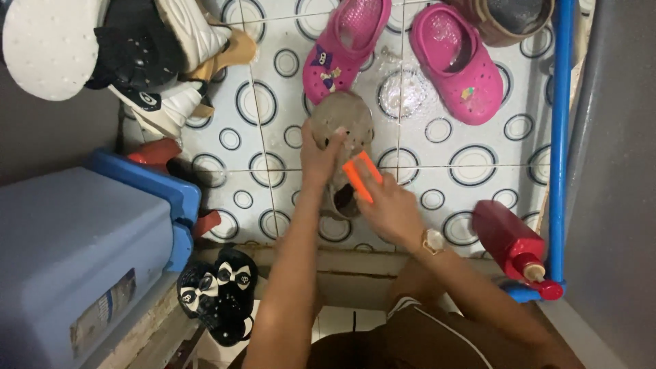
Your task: The person scrubs a beige clog-style shoe with an orange brush while standing on a tiled floor. They hold the shoe with one hand and scrub the exterior and interior surfaces with the other, turning the shoe to clean different areas.
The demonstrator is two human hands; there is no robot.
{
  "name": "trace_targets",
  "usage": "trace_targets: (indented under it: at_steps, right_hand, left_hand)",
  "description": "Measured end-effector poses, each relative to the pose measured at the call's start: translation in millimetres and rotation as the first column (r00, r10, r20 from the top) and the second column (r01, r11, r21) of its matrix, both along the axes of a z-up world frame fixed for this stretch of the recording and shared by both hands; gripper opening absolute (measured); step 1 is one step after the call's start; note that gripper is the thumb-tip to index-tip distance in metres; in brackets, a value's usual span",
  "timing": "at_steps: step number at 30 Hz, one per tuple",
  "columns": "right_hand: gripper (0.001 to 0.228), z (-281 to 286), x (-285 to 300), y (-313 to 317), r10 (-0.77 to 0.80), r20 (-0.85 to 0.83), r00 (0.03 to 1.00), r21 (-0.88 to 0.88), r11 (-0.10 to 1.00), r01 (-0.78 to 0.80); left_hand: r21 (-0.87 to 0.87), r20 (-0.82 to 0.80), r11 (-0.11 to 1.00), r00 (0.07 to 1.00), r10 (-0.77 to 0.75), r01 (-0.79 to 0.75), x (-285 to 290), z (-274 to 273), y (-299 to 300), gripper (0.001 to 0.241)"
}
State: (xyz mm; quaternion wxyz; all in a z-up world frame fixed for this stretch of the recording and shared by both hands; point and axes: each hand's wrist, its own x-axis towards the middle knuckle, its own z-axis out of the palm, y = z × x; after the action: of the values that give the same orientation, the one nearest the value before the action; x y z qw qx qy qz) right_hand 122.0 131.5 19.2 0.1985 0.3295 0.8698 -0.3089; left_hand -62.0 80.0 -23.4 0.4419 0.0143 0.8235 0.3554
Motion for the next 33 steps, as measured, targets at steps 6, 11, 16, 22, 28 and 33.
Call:
trace_targets:
  at_steps: [6, 11, 16, 22, 28, 33]
  right_hand:
    - [0.068, -40, -31, 69, -0.239, -0.053, 0.969, 0.041, 0.969, 0.242]
    - [0.067, -10, -58, 65, -0.313, -0.098, 0.945, -0.073, 0.949, 0.307]
    - [0.069, -5, -72, 56, -0.331, -0.113, 0.937, -0.062, 0.943, 0.326]
    - [0.069, 8, -77, 45, -0.314, 0.006, 0.949, -0.168, 0.936, 0.311]
    - [0.07, -9, -46, 27, -0.255, 0.026, 0.967, -0.145, 0.956, 0.256]
    - [0.071, 7, -24, 25, -0.235, -0.073, 0.969, -0.079, 0.97, 0.229]
  left_hand:
    - [-0.109, -0.431, 0.992, 0.902, 0.009, -0.062, -42, 6, -24, 0.051]
    - [0.061, -0.543, 0.918, 0.758, 0.36, -0.392, 56, 35, -46, 0.032]
    - [0.049, -0.373, 0.943, 0.87, 0.323, -0.329, 79, 83, -29, 0.047]
    - [0.038, 0.006, 0.89, 0.89, 0.455, -0.455, 110, 72, -23, 0.05]
    - [0.043, 0.295, 0.623, 0.606, 0.739, -0.781, 31, 86, 6, 0.095]
    - [0.131, 0.589, 0.449, 0.434, 0.682, -0.884, 19, 20, -3, 0.063]
